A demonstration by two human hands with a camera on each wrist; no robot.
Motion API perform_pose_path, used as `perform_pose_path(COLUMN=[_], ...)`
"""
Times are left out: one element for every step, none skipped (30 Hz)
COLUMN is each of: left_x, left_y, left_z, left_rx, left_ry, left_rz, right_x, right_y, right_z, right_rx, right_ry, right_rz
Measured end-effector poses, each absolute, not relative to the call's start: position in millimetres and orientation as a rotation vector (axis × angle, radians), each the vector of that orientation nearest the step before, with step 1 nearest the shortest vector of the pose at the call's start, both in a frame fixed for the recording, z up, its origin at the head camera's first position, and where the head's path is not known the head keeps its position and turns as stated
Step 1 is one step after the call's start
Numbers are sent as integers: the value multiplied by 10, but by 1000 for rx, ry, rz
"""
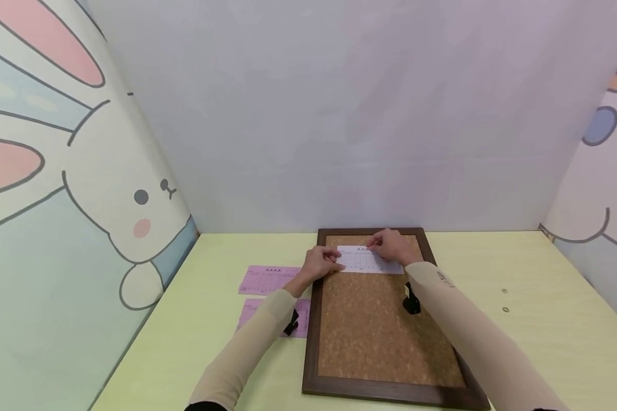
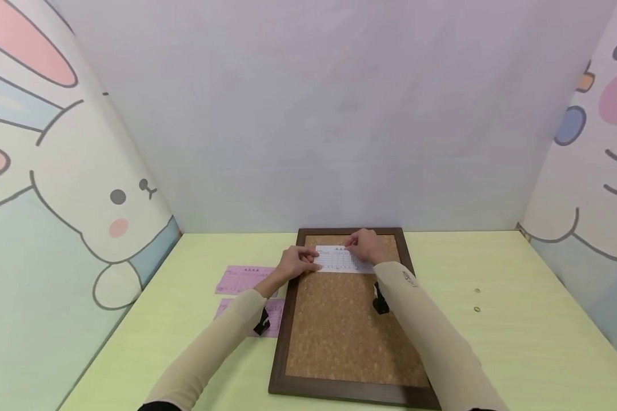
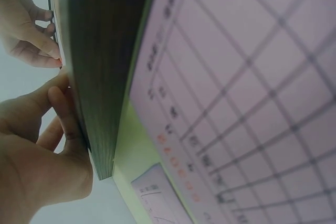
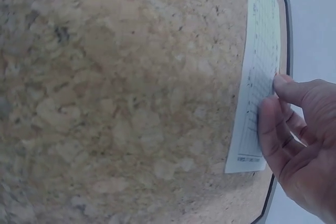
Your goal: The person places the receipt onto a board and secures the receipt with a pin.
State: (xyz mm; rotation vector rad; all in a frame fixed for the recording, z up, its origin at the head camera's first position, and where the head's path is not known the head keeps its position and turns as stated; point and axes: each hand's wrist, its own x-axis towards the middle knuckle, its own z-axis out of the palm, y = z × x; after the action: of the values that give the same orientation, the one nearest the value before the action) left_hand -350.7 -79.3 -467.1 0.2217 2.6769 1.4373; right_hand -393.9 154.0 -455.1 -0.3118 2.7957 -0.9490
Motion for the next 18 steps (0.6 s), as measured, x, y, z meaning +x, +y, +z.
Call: perform_pose_path(left_x=[-3505,-3501,-3496,-3494,-3493,-3490,-3491,-3492,-3494,-3495,-3496,-3499,-3502,-3503,-3504,-3506,-3507,-3506], left_y=[-801,-808,-811,-810,-808,-805,-801,-796,-792,-792,-792,-792,-791,-792,-792,-793,-793,-794], left_z=[-4674,-4672,-4667,-4663,-4662,-4660,-4660,-4659,-4658,-4660,-4662,-4665,-4666,-4667,-4671,-4672,-4672,-4672], left_rx=[224,227,225,220,217,216,217,219,221,224,227,229,230,230,229,227,225,225], left_ry=[2677,2676,2674,2671,2667,2664,2662,2661,2661,2662,2662,2665,2667,2668,2670,2670,2670,2672], left_rz=[1436,1436,1438,1442,1443,1446,1447,1451,1452,1450,1449,1446,1444,1443,1439,1439,1437,1434], right_x=[-3935,-3930,-3929,-3928,-3927,-3925,-3924,-3926,-3929,-3930,-3933,-3935,-3940,-3943,-3945,-3949,-3952,-3955], right_y=[1527,1514,1503,1499,1498,1499,1501,1504,1508,1507,1505,1503,1502,1500,1498,1494,1491,1489], right_z=[-4544,-4529,-4520,-4515,-4507,-4500,-4498,-4498,-4500,-4507,-4512,-4518,-4526,-4531,-4535,-4540,-4543,-4546], right_rx=[-306,-297,-289,-282,-269,-255,-245,-231,-223,-218,-214,-219,-229,-234,-247,-253,-258,-258], right_ry=[2786,2782,2780,2775,2769,2761,2758,2759,2766,2770,2775,2786,2795,2799,2806,2805,2806,2803], right_rz=[-950,-944,-938,-933,-932,-936,-939,-944,-943,-943,-940,-932,-925,-919,-907,-906,-906,-911])
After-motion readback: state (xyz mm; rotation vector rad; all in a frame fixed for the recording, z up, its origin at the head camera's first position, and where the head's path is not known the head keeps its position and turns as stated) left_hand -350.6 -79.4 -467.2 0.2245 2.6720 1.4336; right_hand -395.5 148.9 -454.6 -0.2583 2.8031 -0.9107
